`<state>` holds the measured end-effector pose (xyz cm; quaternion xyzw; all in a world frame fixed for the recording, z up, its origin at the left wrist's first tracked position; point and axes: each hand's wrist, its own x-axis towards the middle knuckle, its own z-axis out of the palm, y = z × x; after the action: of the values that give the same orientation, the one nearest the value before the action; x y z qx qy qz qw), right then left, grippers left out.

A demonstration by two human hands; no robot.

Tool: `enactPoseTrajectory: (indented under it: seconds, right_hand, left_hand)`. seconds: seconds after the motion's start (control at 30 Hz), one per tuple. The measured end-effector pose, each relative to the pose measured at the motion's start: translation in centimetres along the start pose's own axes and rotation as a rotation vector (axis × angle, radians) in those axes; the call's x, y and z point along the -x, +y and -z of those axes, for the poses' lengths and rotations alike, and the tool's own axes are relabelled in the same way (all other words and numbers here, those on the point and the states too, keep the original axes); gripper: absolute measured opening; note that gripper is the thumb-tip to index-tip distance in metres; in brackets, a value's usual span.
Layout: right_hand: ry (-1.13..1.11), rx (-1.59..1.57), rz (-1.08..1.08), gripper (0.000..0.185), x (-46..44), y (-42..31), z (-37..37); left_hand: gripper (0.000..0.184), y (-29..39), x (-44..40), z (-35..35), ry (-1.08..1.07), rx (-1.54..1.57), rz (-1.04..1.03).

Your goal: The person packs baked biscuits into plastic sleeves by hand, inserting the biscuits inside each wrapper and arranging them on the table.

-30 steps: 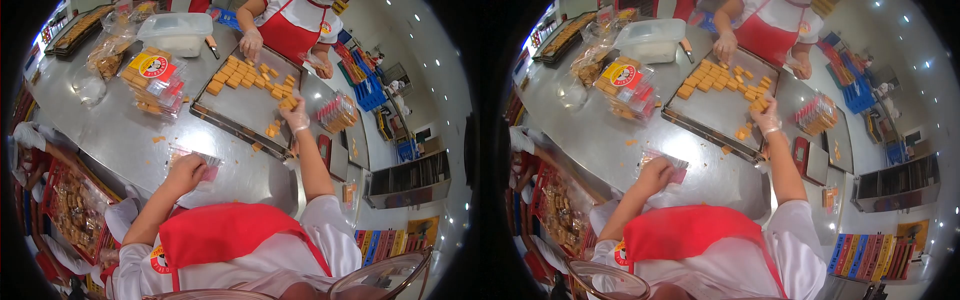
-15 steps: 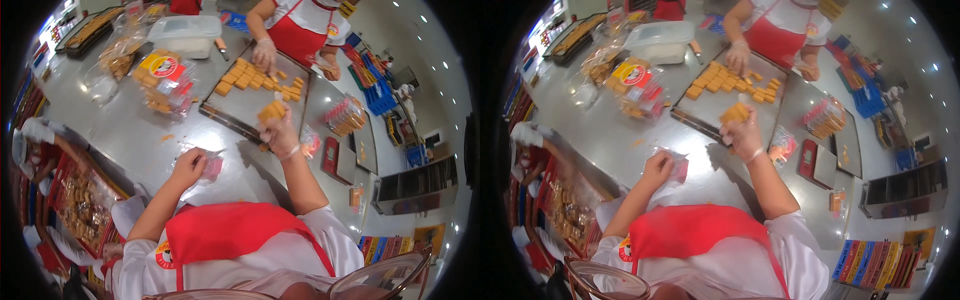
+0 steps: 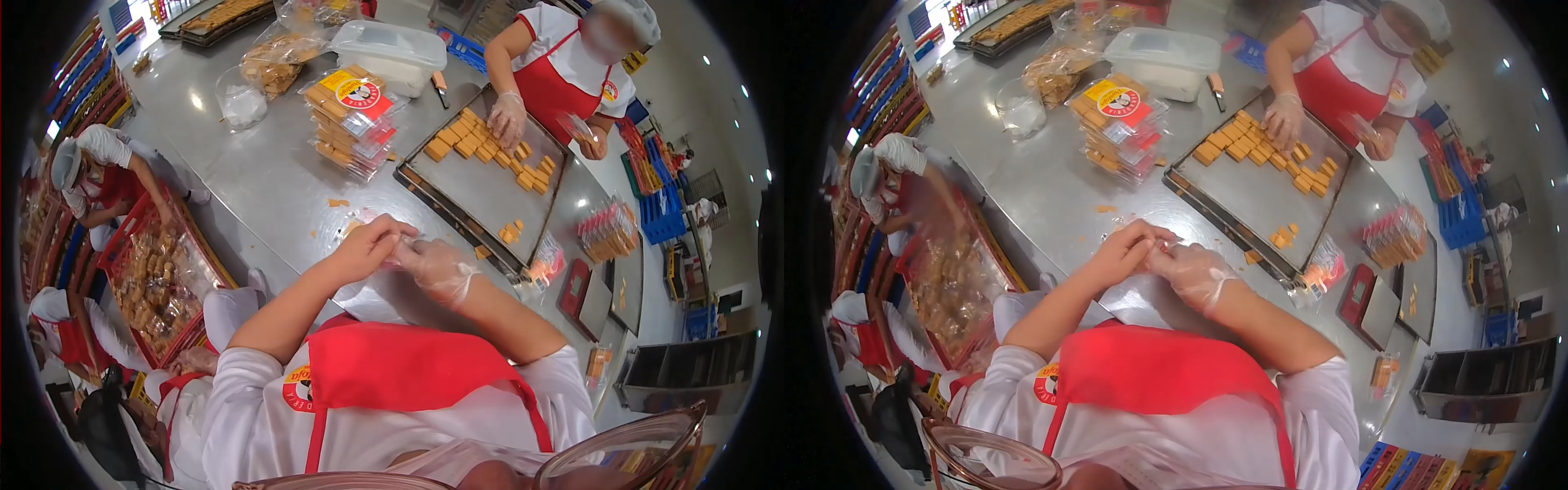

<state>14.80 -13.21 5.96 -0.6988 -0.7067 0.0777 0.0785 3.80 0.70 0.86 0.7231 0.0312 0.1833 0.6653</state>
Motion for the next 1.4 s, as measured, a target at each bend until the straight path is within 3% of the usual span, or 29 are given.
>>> enactPoseTrajectory:
  seconds: [0.07,0.1,0.17,0.23,0.3,0.33,0.37,0.43,0.47,0.53,0.57,0.63,0.7,0.73,0.77,0.8,0.9,0.93,1.03,1.07,1.17,1.23,1.37,1.4]
  right_hand:
    - [-0.139,-0.108,0.053,0.028,-0.5,-1.2,1.6]
    - [-0.207,-0.162,0.079,0.029,-1.0,-1.5,2.2]
    - [0.029,-0.117,0.361,0.021,-1.9,0.7,0.4]
    - [0.073,-0.089,0.377,0.019,-2.9,1.8,-0.8]
    - [-0.076,-0.096,0.122,0.019,-3.8,2.0,-1.4]
    - [0.013,0.031,0.314,0.022,-3.7,2.6,-2.4]
    - [0.024,-0.111,0.281,0.023,-3.7,3.1,-3.3]
    - [0.048,-0.391,0.225,0.024,-4.4,4.1,-4.7]
    - [0.058,-0.533,0.198,0.025,-4.9,4.4,-5.2]
    - [0.076,-0.823,0.143,0.027,-5.7,4.8,-6.0]
    - [0.048,-1.048,-0.015,0.029,-5.8,3.9,-4.3]
    - [-0.009,-1.484,-0.358,0.034,-5.3,1.6,0.5]
    - [0.120,-1.051,-0.109,0.039,-5.3,3.3,-2.1]
    - [0.133,-1.099,-0.147,0.041,-4.9,2.6,-2.9]
    - [0.146,-1.145,-0.178,0.043,-4.9,1.3,-2.4]
    - [0.315,-0.496,0.058,0.055,-4.6,1.7,-1.7]
    - [0.262,-1.326,0.042,0.060,-4.4,-0.5,-0.4]
    - [0.402,-1.284,0.101,0.054,-4.1,-1.3,0.1]
    - [0.612,-0.779,0.218,0.048,-4.2,0.1,-3.1]
    - [0.592,-0.879,0.216,0.057,-4.2,-0.7,-2.4]
    - [0.571,-0.893,0.137,0.053,-4.5,0.8,-3.6]
    - [0.502,-1.221,-0.022,0.055,-5.5,0.6,-4.0]
    - [0.287,-2.296,-0.112,0.057,-6.0,0.3,-2.9]
    - [0.455,-1.700,0.038,0.055,-5.7,0.6,-2.8]
  left_hand:
    - [0.012,1.6,-1.2,0.7,-0.220,-0.214,0.123]
    - [0.012,1.6,-1.4,0.8,-0.237,-0.149,0.122]
    - [0.011,1.6,-1.9,1.0,-0.267,-0.021,0.114]
    - [0.012,1.2,-2.1,0.6,-0.140,-0.035,-0.017]
    - [0.011,2.4,-2.4,0.2,-0.112,-0.106,-0.035]
    - [0.010,4.1,-2.4,-0.1,-0.153,-0.173,0.018]
    - [0.009,5.1,-2.4,-0.3,-0.194,-0.242,0.072]
    - [0.007,5.1,-2.3,-0.7,-0.152,-0.523,-0.100]
    - [0.006,5.0,-2.0,-0.7,-0.129,-0.664,-0.183]
    - [0.008,4.6,-1.0,-1.0,0.369,-0.620,-0.430]
    - [0.011,4.2,-0.7,-1.1,0.619,-0.585,-0.553]
    - [0.034,2.5,-0.3,-1.1,0.789,0.147,-0.368]
    - [0.041,2.5,0.5,-1.4,0.579,1.080,0.009]
    - [0.044,1.5,0.1,-1.2,0.326,1.296,0.064]
    - [0.043,0.7,0.0,-1.4,0.323,1.278,0.064]
    - [0.042,0.2,-0.3,-1.7,0.320,1.258,0.057]
    - [0.040,-0.9,-0.2,-1.8,0.302,1.329,0.068]
    - [0.040,-0.8,-0.3,-2.3,0.290,1.387,0.073]
    - [0.040,-0.6,-0.5,-2.9,0.293,1.414,0.040]
    - [0.040,-0.5,-0.6,-3.0,0.300,1.398,0.022]
    - [0.040,-0.2,-1.0,-2.9,0.278,1.336,-0.065]
    - [0.041,-0.2,-0.8,-3.6,0.290,1.317,-0.073]
    - [0.042,-1.0,-0.5,-5.4,0.342,1.352,0.013]
    - [0.044,-1.3,-0.5,-5.4,0.308,1.299,-0.014]
